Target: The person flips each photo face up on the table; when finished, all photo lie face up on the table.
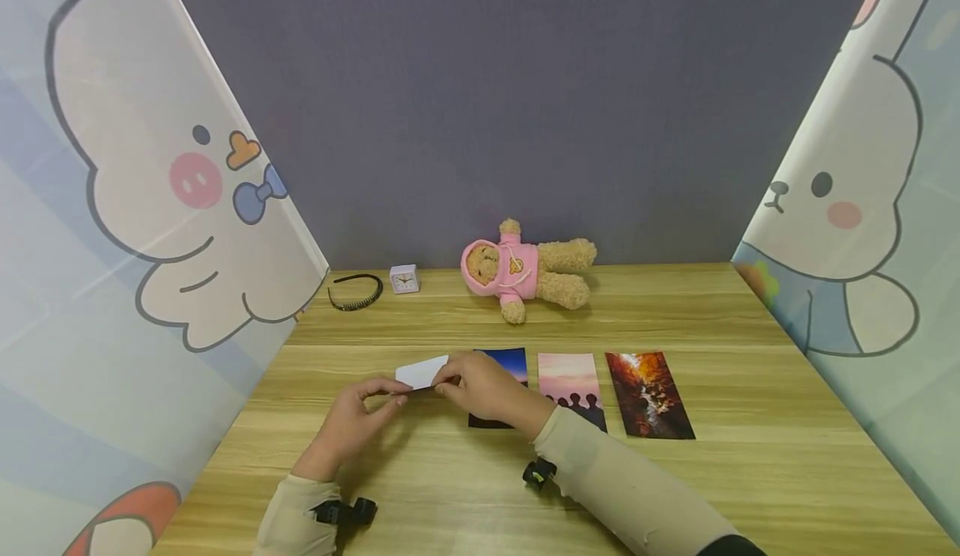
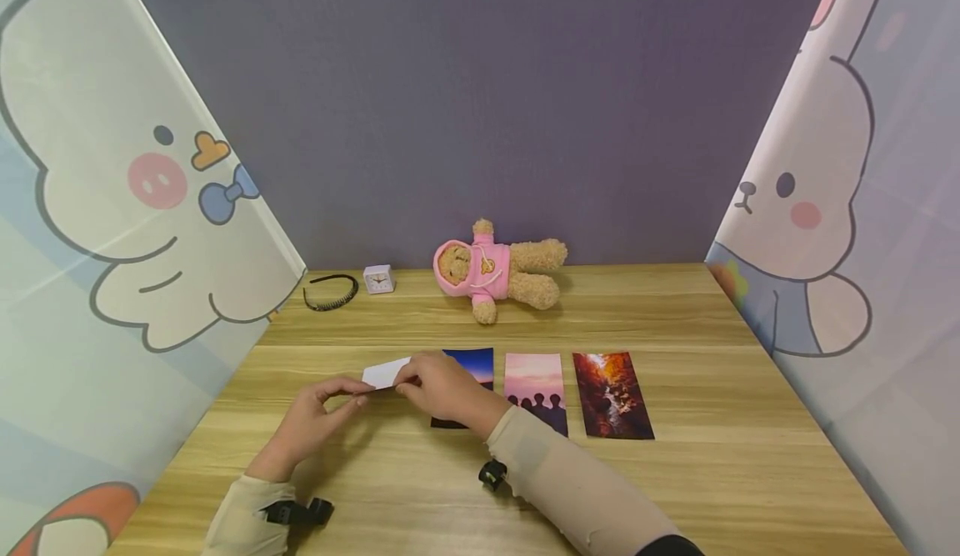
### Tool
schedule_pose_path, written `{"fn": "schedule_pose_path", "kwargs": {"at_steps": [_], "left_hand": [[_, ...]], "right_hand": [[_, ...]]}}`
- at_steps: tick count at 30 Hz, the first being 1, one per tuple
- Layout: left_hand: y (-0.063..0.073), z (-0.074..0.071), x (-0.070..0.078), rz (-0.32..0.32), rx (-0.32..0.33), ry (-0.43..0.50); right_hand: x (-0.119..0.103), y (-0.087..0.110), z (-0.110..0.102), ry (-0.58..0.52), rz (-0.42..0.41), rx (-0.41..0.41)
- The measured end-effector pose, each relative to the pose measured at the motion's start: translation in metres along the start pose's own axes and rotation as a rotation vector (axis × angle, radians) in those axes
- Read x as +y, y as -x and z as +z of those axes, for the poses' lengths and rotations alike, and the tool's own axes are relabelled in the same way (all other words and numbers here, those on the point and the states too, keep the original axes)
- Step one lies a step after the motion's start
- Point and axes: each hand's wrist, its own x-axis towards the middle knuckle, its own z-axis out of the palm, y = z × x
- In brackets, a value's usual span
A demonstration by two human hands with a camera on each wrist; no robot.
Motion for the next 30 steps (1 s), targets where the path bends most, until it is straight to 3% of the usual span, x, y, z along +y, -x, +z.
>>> {"fn": "schedule_pose_path", "kwargs": {"at_steps": [5, 14, 22, 30], "left_hand": [[-0.001, 0.001, -0.002, 0.050, 0.055, -0.012], [0.000, 0.002, -0.003, 0.007, 0.102, -0.017], [-0.001, 0.000, -0.003, 0.024, 0.108, -0.007], [-0.003, -0.002, 0.005, 0.060, 0.201, 0.012]], "right_hand": [[-0.003, 0.000, -0.004, -0.008, 0.009, 0.040], [-0.008, -0.001, -0.009, 0.011, 0.001, 0.123], [-0.010, -0.001, -0.012, 0.009, 0.009, 0.154], [-0.010, -0.001, -0.014, 0.005, 0.022, 0.200]]}}
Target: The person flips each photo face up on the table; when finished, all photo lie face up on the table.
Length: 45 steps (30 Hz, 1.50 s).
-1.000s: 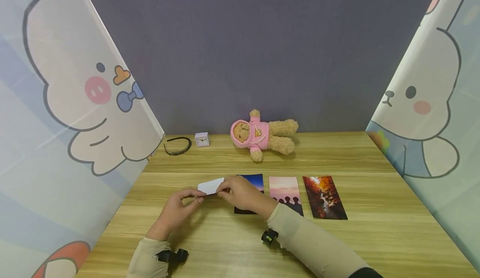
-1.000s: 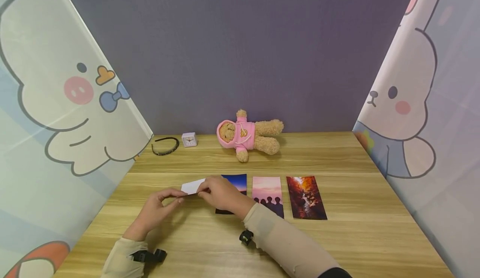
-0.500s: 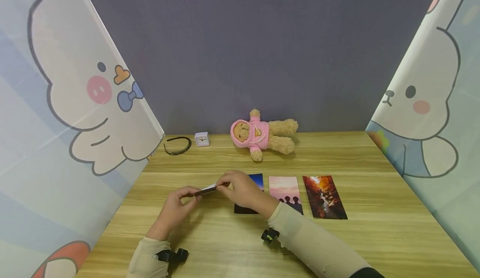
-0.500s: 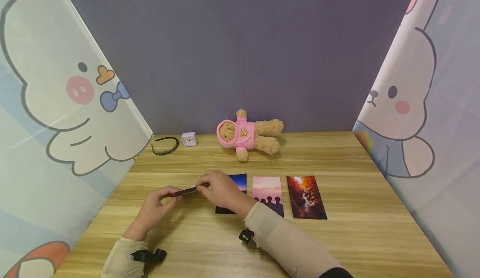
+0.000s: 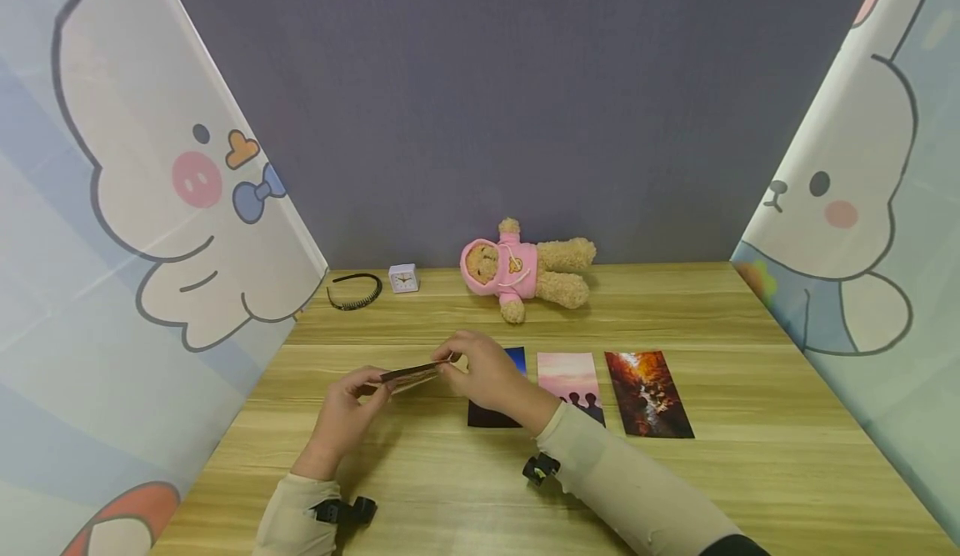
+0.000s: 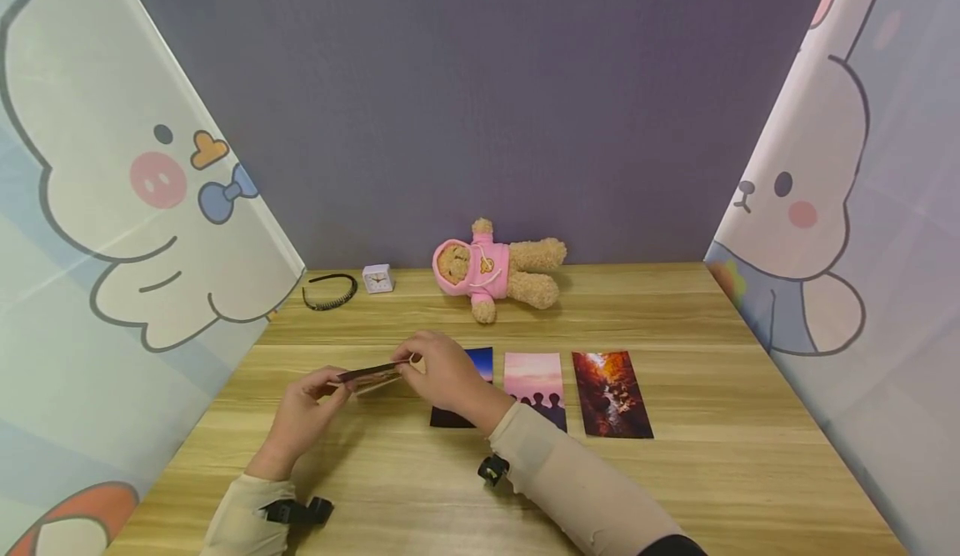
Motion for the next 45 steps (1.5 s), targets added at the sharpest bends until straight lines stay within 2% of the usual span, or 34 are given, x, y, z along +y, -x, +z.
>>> {"fn": "schedule_pose_path", "kwargs": {"at_steps": [7, 11, 15, 16, 19, 23, 26, 28, 32, 36, 41, 45], "left_hand": [[-0.002, 0.000, 0.005, -0.020, 0.069, -0.012], [-0.004, 0.000, 0.012, -0.017, 0.071, -0.042], [-0.008, -0.001, 0.015, -0.024, 0.073, -0.031], [-0.009, -0.001, 0.011, -0.021, 0.076, -0.018], [-0.015, 0.000, 0.014, -0.020, 0.088, -0.013], [-0.024, 0.000, 0.029, -0.018, 0.093, -0.037], [-0.032, -0.001, 0.045, -0.011, 0.080, -0.043], [-0.037, -0.001, 0.049, -0.020, 0.066, -0.045], [-0.046, 0.001, 0.037, -0.073, 0.041, -0.013], [-0.053, 0.007, 0.020, -0.118, 0.048, 0.092], [-0.058, 0.017, 0.012, -0.106, 0.083, 0.258], [-0.056, 0.021, 0.007, -0.115, 0.065, 0.315]], "right_hand": [[0.003, 0.000, 0.000, 0.004, 0.022, -0.003], [0.005, -0.001, 0.000, -0.004, 0.037, 0.001], [0.005, -0.001, -0.002, -0.017, 0.052, 0.008], [0.006, -0.001, -0.002, -0.031, 0.058, 0.008], [0.006, -0.002, -0.004, -0.095, 0.083, 0.008], [0.008, -0.004, -0.006, -0.195, 0.118, 0.028], [0.009, -0.004, -0.007, -0.244, 0.135, 0.061], [0.011, -0.005, -0.008, -0.277, 0.148, 0.079], [0.015, -0.005, -0.008, -0.341, 0.182, 0.096], [0.018, -0.006, -0.009, -0.377, 0.193, 0.125], [0.022, -0.007, -0.009, -0.402, 0.201, 0.156], [0.025, -0.008, -0.009, -0.402, 0.219, 0.167]]}}
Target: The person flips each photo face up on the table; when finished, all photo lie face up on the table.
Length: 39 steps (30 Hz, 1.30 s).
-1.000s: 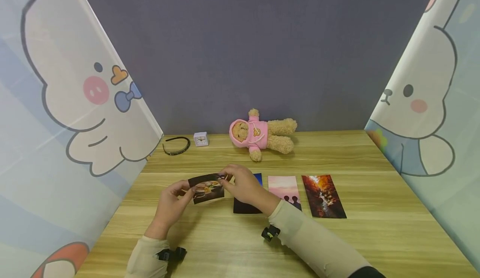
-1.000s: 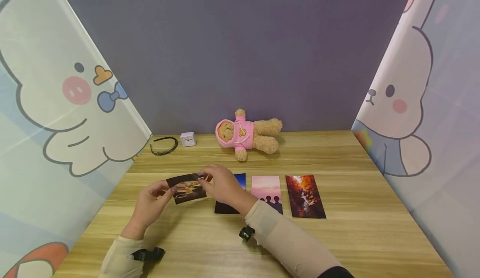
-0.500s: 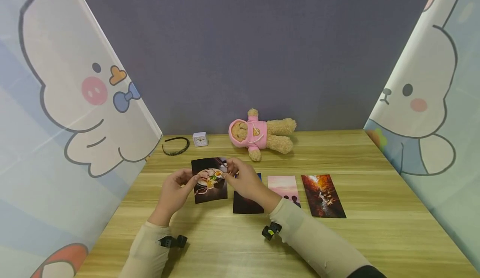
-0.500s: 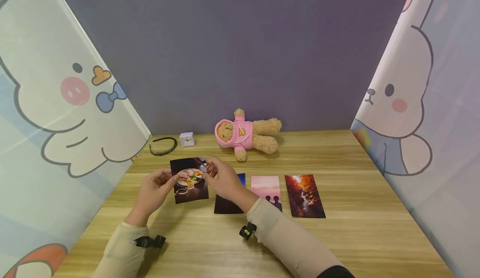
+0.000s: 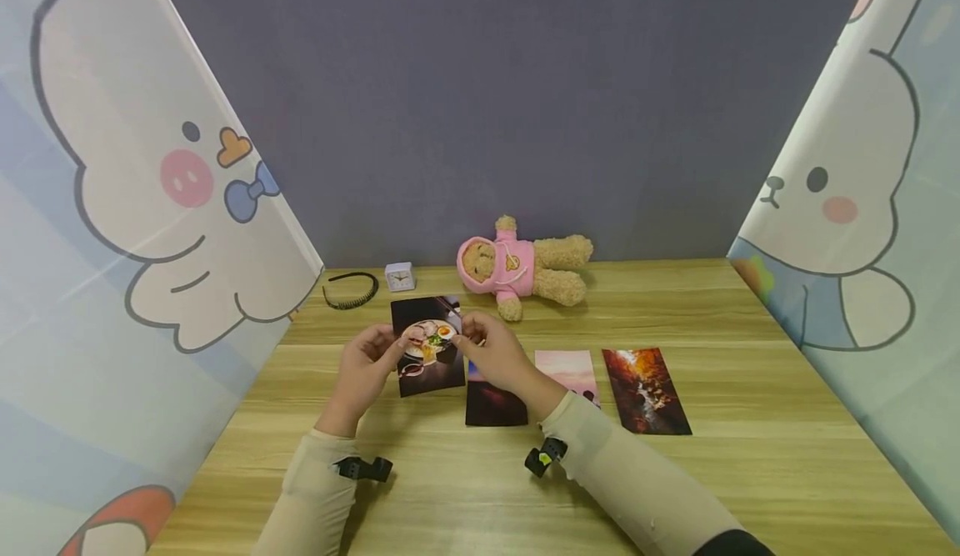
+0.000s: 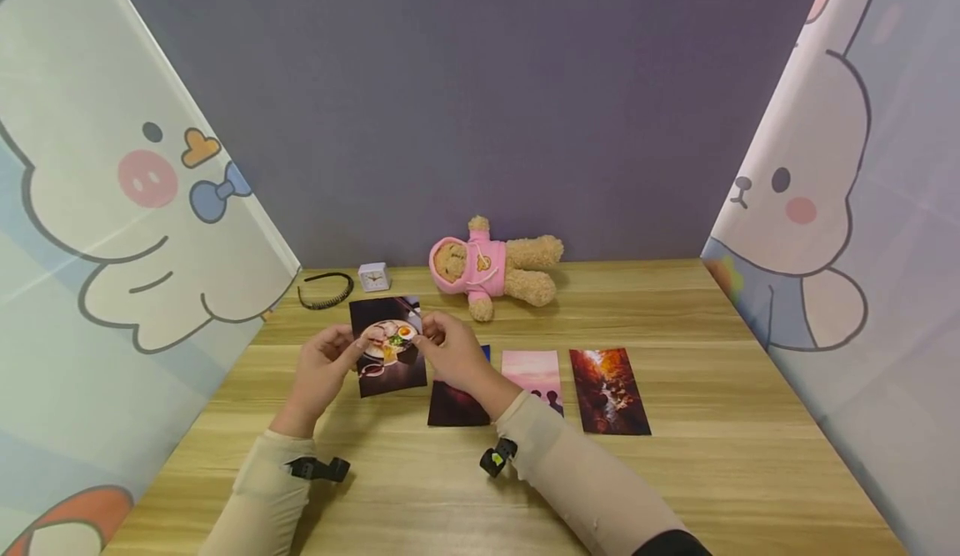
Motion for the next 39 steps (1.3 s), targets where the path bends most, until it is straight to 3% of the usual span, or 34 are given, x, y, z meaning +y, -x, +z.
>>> {"fn": "schedule_pose_path", "kwargs": {"at_steps": [9, 22, 29, 33, 39], "left_hand": [[0.005, 0.000, -0.011, -0.016, -0.109, 0.045], [0.006, -0.001, -0.010, -0.012, -0.072, 0.038], [0.007, 0.000, -0.003, -0.035, -0.027, 0.030], [0.007, -0.001, -0.004, -0.003, -0.031, 0.032], [0.007, -0.002, -0.009, -0.018, -0.033, 0.012]], "right_hand": [[0.001, -0.001, -0.001, -0.032, 0.002, 0.013], [0.000, -0.001, -0.003, -0.020, 0.017, -0.009], [-0.003, -0.001, -0.006, -0.074, 0.045, -0.008], [-0.003, -0.001, -0.007, -0.055, 0.064, 0.001], [-0.003, -0.002, -0.011, -0.005, 0.067, 0.009]]}}
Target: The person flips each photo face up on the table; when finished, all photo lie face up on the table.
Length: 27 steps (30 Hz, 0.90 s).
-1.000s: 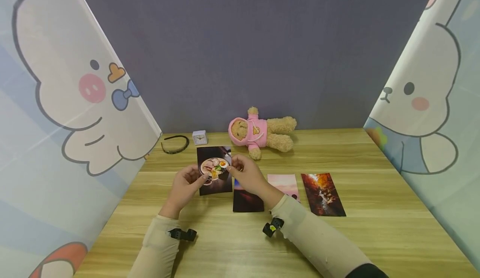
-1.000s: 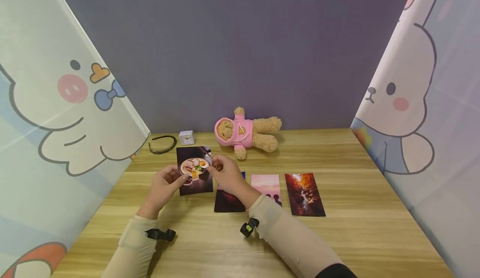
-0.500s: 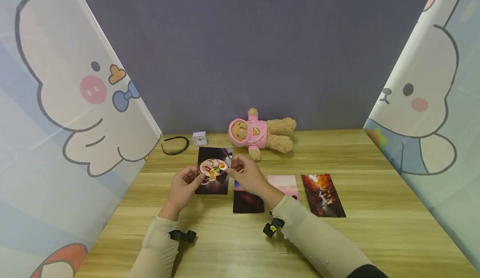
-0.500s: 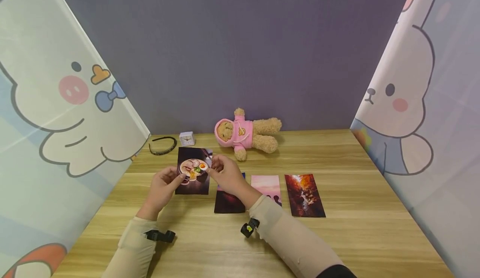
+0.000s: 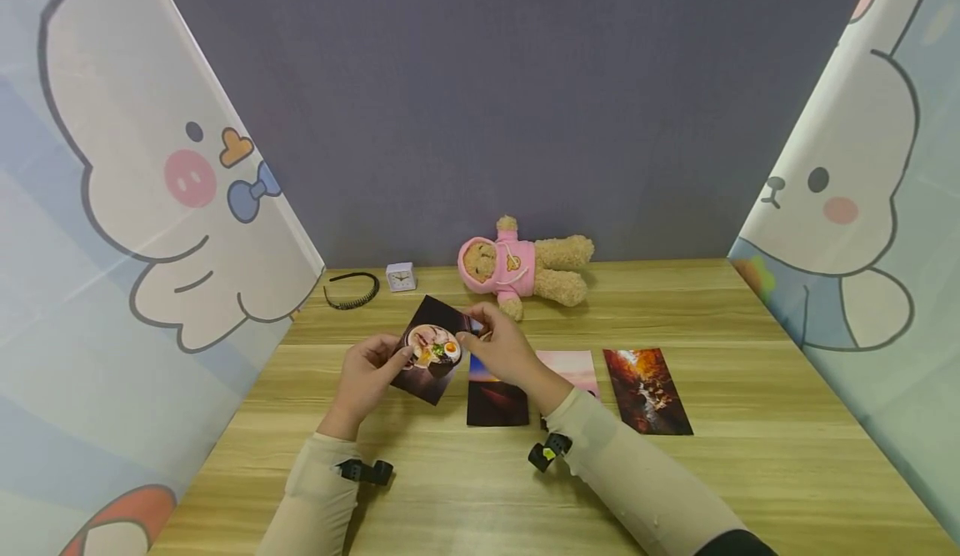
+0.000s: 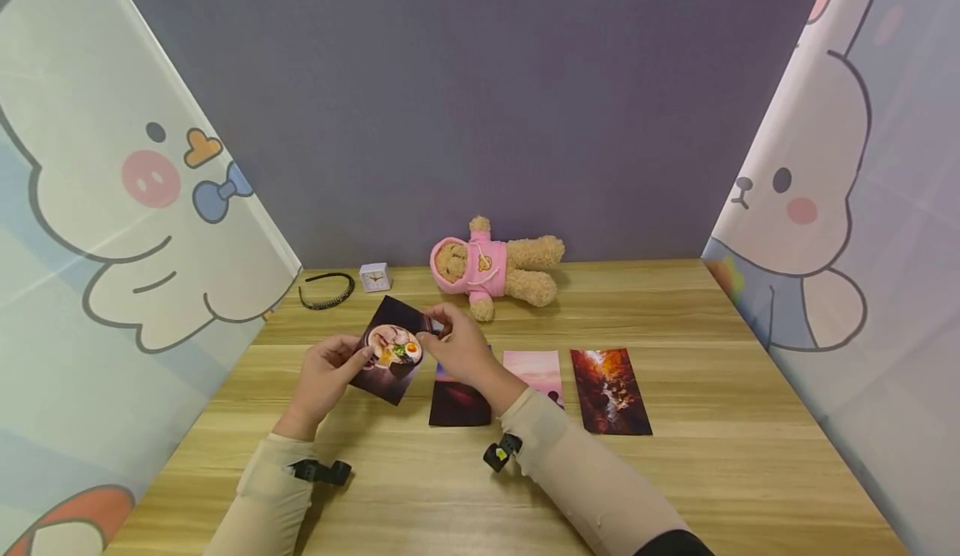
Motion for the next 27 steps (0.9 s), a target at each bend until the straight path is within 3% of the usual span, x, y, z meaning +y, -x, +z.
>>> {"fn": "schedule_pose_path", "kwargs": {"at_steps": [16, 27], "left_hand": [[0.0018, 0.0005, -0.0026, -0.043, -0.051, -0.016], [0.0025, 0.0026, -0.0002, -0.040, -0.065, 0.018]], "right_hand": [[-0.0012, -0.0013, -0.0008, 0.070, -0.059, -0.027], [0.0022, -0.0023, -0.0018, 0.046, -0.069, -0.025]]}}
